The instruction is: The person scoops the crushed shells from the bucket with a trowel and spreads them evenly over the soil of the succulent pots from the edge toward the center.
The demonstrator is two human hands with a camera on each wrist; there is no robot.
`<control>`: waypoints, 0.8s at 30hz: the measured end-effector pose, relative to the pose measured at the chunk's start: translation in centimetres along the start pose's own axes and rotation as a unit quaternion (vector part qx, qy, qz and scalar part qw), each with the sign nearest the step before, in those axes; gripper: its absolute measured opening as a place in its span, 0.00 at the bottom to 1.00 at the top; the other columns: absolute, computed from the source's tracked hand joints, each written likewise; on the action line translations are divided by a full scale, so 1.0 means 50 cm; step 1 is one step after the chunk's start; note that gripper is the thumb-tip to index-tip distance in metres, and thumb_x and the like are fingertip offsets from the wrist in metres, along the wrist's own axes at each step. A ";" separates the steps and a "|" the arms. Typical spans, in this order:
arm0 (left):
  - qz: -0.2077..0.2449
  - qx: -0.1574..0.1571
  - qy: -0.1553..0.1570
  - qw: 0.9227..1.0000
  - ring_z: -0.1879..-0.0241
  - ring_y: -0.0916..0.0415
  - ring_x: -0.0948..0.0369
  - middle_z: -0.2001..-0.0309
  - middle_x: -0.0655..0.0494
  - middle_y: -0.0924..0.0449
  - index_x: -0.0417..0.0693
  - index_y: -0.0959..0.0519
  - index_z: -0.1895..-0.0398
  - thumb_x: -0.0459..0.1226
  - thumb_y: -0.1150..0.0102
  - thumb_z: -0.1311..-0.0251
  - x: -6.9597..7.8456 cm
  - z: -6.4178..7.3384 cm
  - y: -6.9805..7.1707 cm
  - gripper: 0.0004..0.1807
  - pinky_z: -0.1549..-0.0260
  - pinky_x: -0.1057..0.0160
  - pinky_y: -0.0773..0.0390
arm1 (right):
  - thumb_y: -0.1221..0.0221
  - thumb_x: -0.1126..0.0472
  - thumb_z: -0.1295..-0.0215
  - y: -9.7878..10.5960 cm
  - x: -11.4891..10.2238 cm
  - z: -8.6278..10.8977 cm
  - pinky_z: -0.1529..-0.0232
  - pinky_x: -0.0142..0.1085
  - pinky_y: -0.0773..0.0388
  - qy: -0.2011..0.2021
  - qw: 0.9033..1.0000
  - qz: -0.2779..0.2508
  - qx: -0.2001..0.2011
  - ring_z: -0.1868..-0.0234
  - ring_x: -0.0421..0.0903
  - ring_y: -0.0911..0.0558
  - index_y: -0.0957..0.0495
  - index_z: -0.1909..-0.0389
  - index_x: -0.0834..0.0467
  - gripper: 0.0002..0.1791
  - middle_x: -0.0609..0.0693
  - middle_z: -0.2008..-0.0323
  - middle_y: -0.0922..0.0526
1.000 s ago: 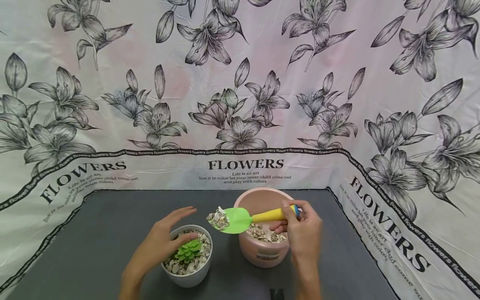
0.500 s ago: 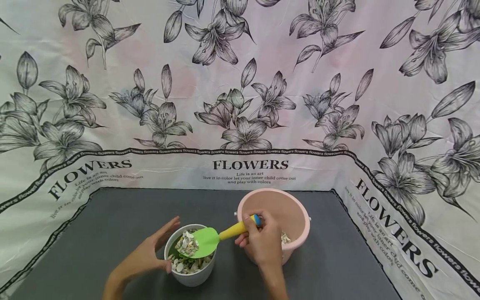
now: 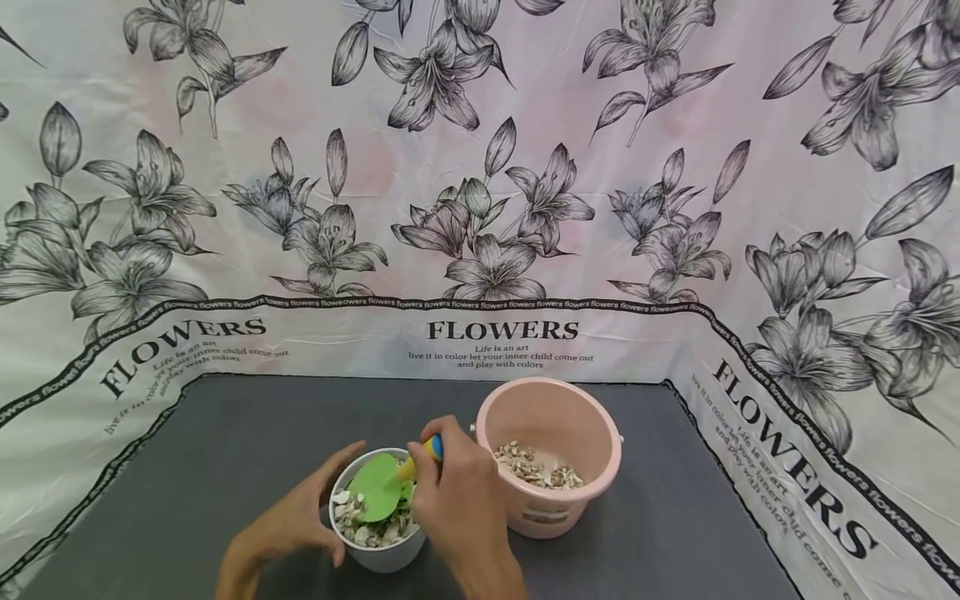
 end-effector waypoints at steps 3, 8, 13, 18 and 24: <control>-0.033 0.007 0.003 0.999 0.23 0.39 0.38 0.19 0.35 0.45 0.59 0.51 0.14 0.57 0.15 0.63 0.001 0.003 0.006 0.73 0.34 0.65 0.25 | 0.32 0.68 0.32 -0.006 -0.016 0.003 0.82 0.21 0.30 0.061 0.998 0.031 0.009 0.82 0.24 0.31 0.21 0.60 0.60 0.06 0.45 0.78 0.21; -0.067 0.016 -0.015 0.998 0.26 0.33 0.50 0.26 0.41 0.33 0.55 0.38 0.20 0.57 0.16 0.64 0.008 0.008 0.010 0.64 0.32 0.61 0.25 | 0.30 0.65 0.34 -0.004 -0.038 0.015 0.77 0.16 0.32 0.159 0.983 0.089 0.027 0.77 0.26 0.29 0.20 0.57 0.58 0.09 0.45 0.73 0.18; -0.073 0.024 -0.017 0.997 0.38 0.25 0.72 0.35 0.44 0.25 0.44 0.32 0.30 0.48 0.11 0.66 0.015 0.009 0.013 0.56 0.37 0.69 0.22 | 0.31 0.67 0.33 0.012 -0.040 0.019 0.73 0.16 0.28 0.169 0.984 0.049 0.033 0.74 0.27 0.26 0.20 0.55 0.59 0.10 0.46 0.69 0.16; -0.074 0.026 -0.018 0.997 0.41 0.21 0.69 0.40 0.42 0.22 0.39 0.33 0.40 0.46 0.11 0.67 0.019 0.010 0.014 0.51 0.39 0.67 0.19 | 0.34 0.72 0.32 0.038 -0.026 0.014 0.76 0.19 0.21 0.153 0.986 -0.039 0.051 0.76 0.29 0.20 0.21 0.54 0.62 0.10 0.49 0.73 0.15; -0.093 0.044 -0.005 0.995 0.45 0.20 0.67 0.42 0.41 0.23 0.38 0.35 0.38 0.48 0.10 0.67 0.017 0.008 0.007 0.55 0.45 0.66 0.17 | 0.35 0.75 0.34 0.085 0.004 0.005 0.76 0.24 0.17 0.128 0.982 -0.079 0.111 0.78 0.34 0.15 0.20 0.56 0.66 0.08 0.56 0.73 0.14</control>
Point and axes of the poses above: each hand's wrist, its own z-axis away from the middle knuckle, its own y-axis out of the back of the hand, x = y × z, the point moved 6 cm from there along -z, towards the middle knuckle
